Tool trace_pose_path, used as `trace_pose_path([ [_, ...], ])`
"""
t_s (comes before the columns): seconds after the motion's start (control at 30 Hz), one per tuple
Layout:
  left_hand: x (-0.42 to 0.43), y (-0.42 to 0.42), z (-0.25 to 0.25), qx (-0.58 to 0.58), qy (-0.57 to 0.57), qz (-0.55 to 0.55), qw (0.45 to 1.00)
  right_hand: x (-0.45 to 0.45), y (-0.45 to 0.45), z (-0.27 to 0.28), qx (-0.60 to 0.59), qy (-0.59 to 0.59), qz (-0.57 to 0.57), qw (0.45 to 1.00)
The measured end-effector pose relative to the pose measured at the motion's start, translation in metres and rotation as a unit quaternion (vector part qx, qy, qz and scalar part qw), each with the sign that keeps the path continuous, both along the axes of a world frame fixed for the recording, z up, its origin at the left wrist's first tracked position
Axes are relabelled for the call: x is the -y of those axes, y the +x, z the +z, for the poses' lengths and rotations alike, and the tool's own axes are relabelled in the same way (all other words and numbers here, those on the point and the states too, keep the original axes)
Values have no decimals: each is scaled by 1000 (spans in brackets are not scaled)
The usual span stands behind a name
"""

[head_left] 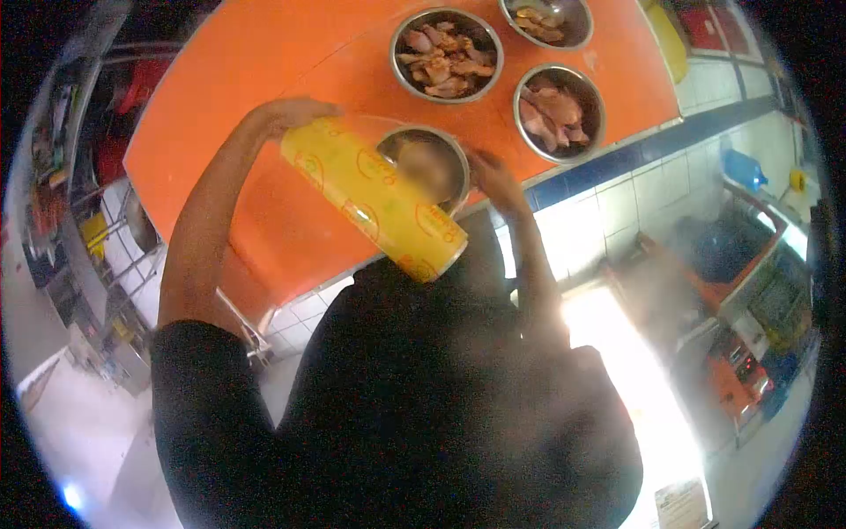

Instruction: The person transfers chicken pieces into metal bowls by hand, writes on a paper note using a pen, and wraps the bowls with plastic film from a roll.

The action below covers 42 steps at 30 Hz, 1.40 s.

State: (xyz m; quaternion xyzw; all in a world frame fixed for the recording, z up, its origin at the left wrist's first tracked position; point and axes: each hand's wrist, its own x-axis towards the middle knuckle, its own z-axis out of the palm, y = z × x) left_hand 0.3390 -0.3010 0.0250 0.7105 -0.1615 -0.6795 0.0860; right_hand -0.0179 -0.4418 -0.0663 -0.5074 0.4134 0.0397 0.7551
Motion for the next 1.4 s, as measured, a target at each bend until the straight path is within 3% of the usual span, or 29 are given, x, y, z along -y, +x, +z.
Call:
trace_pose_path([
  [0.13,0,1,-10,-20,46,32,998,-37,-48,-33,-27,7,-24,999],
  [0.2,-2,0,-10,-20,49,34,998,-56,-41,4,-96,36,-115,988],
  [0.23,-3,0,-10,-7,49,30,998,-58,-35,14,-97,41,-121,987],
  [0.3,-7,-1,-14,6,54,21,998,-63,-30,25,-39,137,-270,952],
  [0.33,-11,0,-19,-7,36,55,998,-67,-31,20,-38,141,-274,951],
  [0.4,-8,-4,-16,-16,21,84,996,-69,-27,16,16,-63,-220,973],
  [0.53,9,-9,-7,4,35,34,999,-69,-30,37,-10,-81,-211,974],
  [0.6,17,-11,-1,-11,60,29,998,-72,-36,53,-31,-206,-151,966],
  [0.73,35,-23,12,32,44,-16,998,-77,-43,31,-71,-211,-172,960],
  [0.8,41,-30,20,48,47,-39,997,-77,-44,14,-48,-309,-163,936],
  [0.83,40,-36,25,51,29,-32,998,-77,-45,5,-47,-307,-166,936],
  [0.9,33,-45,34,53,16,-27,998,-78,-48,-4,-4,-190,-209,959],
  [1.03,10,-39,36,20,-12,3,1000,-80,-50,-6,-31,-209,-225,951],
  [1.1,-4,-43,36,23,-30,19,999,-78,-50,1,3,-124,-236,964],
  [1.23,-28,-54,38,20,-95,79,992,-67,-56,8,-22,-88,-202,975],
  [1.3,-35,-55,38,36,-100,89,990,-67,-62,8,70,-21,-218,973],
  [1.4,-40,-56,32,28,-102,100,989,-68,-72,20,98,38,-235,966],
])
